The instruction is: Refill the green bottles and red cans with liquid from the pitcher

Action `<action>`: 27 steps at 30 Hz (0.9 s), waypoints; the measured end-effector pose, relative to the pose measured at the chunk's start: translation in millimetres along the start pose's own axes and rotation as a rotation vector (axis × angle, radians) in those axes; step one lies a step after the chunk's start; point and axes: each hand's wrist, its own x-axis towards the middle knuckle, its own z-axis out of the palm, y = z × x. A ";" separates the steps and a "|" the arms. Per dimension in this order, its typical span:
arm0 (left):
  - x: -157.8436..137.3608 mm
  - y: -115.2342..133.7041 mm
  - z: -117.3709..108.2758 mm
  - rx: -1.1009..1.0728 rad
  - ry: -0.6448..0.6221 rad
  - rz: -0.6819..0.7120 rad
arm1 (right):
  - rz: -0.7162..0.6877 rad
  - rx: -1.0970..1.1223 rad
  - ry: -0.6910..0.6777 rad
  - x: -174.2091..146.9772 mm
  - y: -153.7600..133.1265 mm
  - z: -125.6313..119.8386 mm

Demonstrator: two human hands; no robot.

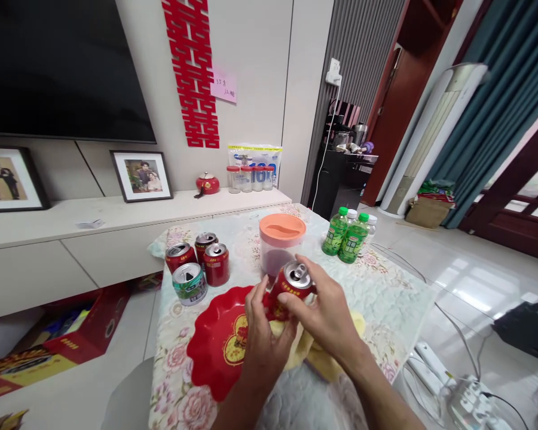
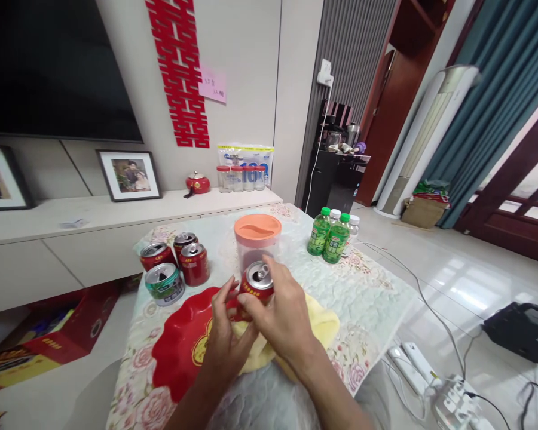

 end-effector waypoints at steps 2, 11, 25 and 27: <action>-0.1 -2.6 -1.5 0.071 -0.032 0.010 | 0.070 -0.006 0.022 1.5 10.4 -19.5; 2.1 -11.0 -5.7 0.245 -0.116 0.059 | 0.419 -0.264 0.186 10.2 112.7 -99.7; -1.5 -14.1 -8.0 0.381 -0.171 0.212 | 0.633 -0.529 0.261 52.9 225.3 -159.1; -1.4 -13.2 -8.3 0.406 -0.178 0.231 | 0.638 -0.540 0.268 58.8 237.5 -161.0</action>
